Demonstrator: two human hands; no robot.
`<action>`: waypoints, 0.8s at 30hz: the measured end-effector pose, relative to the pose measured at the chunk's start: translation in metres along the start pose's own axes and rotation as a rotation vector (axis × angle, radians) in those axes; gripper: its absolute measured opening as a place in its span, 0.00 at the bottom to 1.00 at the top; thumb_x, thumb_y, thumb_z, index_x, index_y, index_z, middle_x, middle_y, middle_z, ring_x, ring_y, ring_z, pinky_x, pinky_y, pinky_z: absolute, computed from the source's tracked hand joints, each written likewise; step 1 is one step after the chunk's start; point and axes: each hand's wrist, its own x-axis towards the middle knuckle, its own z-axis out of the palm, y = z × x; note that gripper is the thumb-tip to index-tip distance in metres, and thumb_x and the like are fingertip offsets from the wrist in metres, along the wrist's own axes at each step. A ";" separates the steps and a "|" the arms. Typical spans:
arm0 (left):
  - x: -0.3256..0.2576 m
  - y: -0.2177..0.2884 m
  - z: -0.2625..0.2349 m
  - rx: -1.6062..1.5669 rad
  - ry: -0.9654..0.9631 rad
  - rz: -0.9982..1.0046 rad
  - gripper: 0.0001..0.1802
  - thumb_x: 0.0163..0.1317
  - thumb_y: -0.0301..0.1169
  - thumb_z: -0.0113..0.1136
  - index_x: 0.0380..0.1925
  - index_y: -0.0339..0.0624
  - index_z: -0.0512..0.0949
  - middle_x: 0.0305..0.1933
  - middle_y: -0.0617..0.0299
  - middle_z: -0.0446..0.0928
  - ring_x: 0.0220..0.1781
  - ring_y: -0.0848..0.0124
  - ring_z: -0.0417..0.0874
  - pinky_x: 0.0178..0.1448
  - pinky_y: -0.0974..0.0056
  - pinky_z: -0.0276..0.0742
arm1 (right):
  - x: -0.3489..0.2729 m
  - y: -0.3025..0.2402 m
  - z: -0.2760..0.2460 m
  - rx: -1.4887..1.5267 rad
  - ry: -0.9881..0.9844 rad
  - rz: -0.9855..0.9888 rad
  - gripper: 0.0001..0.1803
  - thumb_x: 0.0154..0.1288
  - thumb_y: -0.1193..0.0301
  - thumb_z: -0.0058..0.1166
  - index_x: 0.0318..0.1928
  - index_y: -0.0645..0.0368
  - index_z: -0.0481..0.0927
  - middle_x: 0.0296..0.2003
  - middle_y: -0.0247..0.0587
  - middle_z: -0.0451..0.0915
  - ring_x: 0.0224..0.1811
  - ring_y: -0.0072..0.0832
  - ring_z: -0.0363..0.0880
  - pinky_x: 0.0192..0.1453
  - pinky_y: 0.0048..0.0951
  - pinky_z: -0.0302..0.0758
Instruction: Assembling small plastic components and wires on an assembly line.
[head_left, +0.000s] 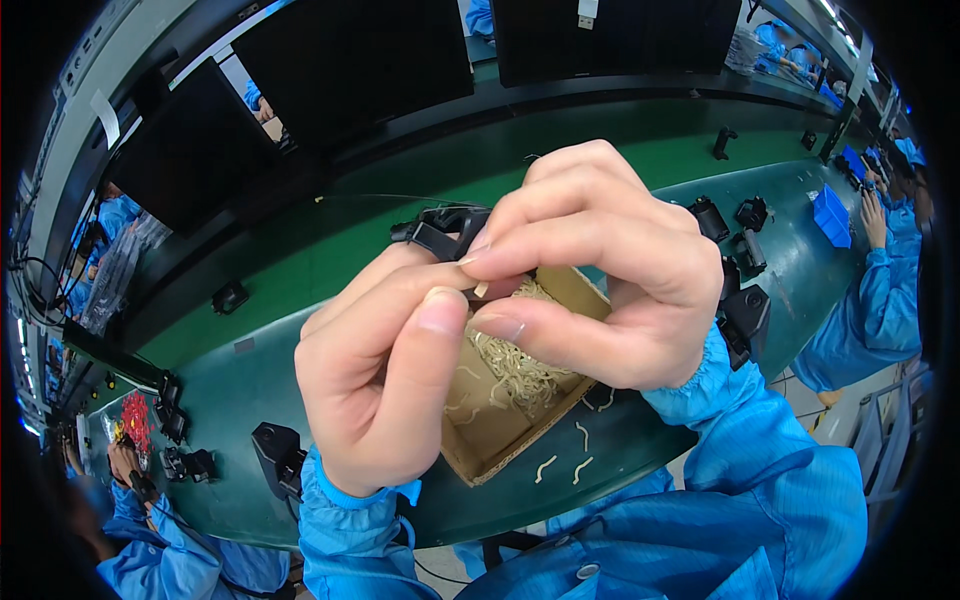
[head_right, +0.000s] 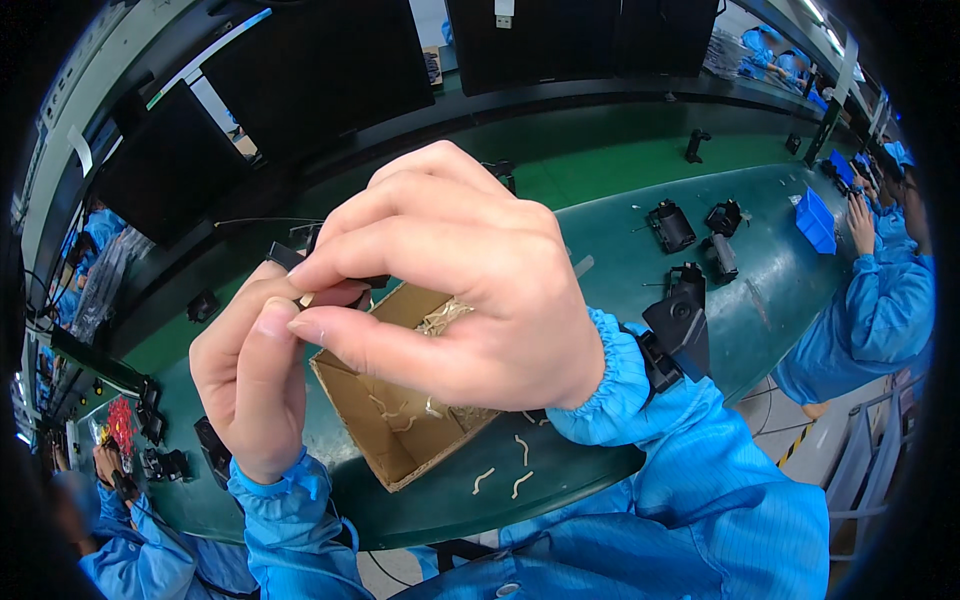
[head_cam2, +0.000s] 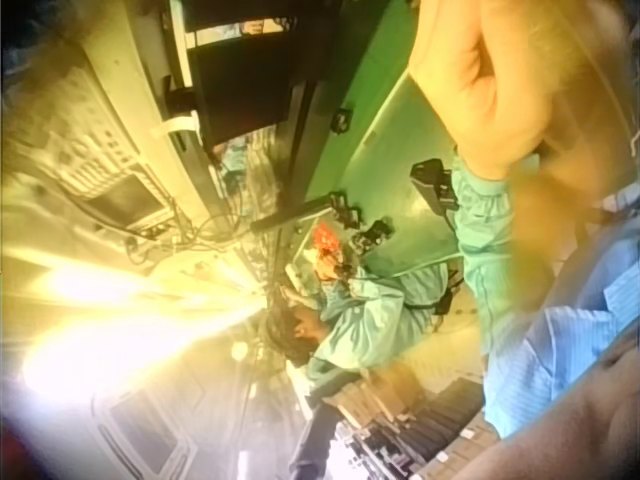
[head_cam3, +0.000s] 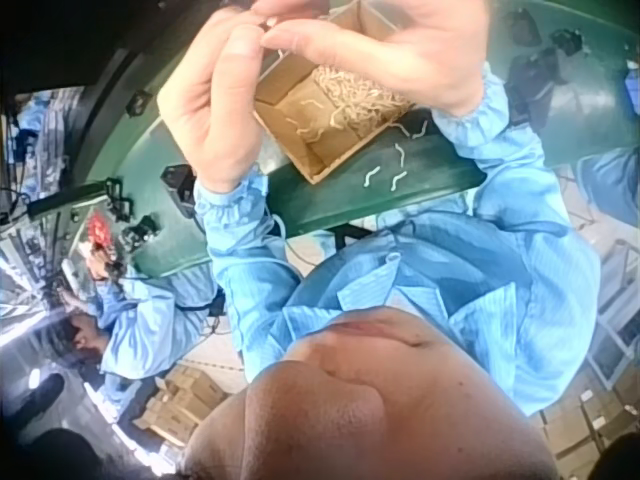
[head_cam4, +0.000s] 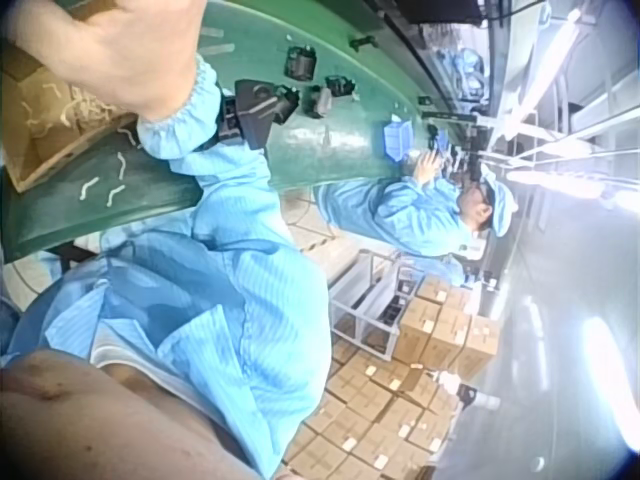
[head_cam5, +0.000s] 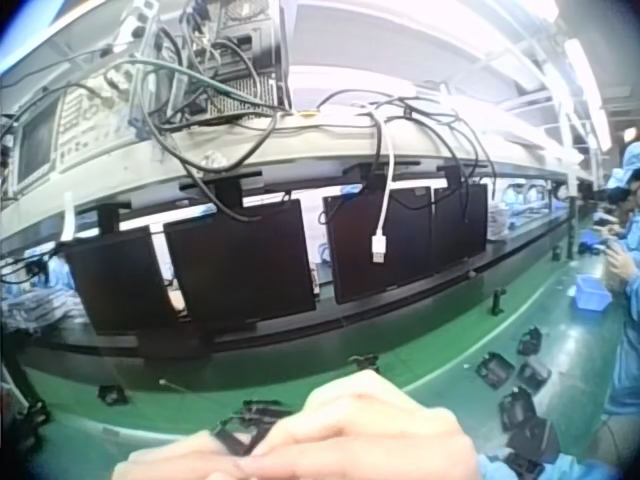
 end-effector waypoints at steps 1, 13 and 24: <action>0.001 0.000 -0.002 0.111 -0.047 0.039 0.08 0.58 0.22 0.50 0.32 0.27 0.77 0.25 0.57 0.73 0.24 0.75 0.68 0.28 0.73 0.62 | 0.000 0.001 0.001 0.001 0.000 0.000 0.13 0.43 0.77 0.67 0.34 0.63 0.82 0.33 0.41 0.81 0.34 0.30 0.76 0.44 0.31 0.69; 0.003 0.001 -0.005 0.043 -0.149 -0.024 0.20 0.58 0.36 0.48 0.29 0.25 0.80 0.41 0.40 0.77 0.44 0.55 0.79 0.51 0.63 0.74 | -0.007 0.013 0.008 0.455 0.178 0.359 0.08 0.67 0.71 0.49 0.36 0.65 0.75 0.36 0.43 0.79 0.38 0.24 0.75 0.47 0.27 0.71; 0.010 -0.015 -0.015 -0.287 -0.069 -0.072 0.21 0.58 0.35 0.44 0.20 0.26 0.76 0.51 0.32 0.70 0.54 0.44 0.75 0.60 0.47 0.71 | 0.004 0.026 -0.017 0.306 0.025 0.264 0.06 0.63 0.76 0.50 0.35 0.66 0.78 0.41 0.44 0.76 0.43 0.24 0.74 0.49 0.25 0.70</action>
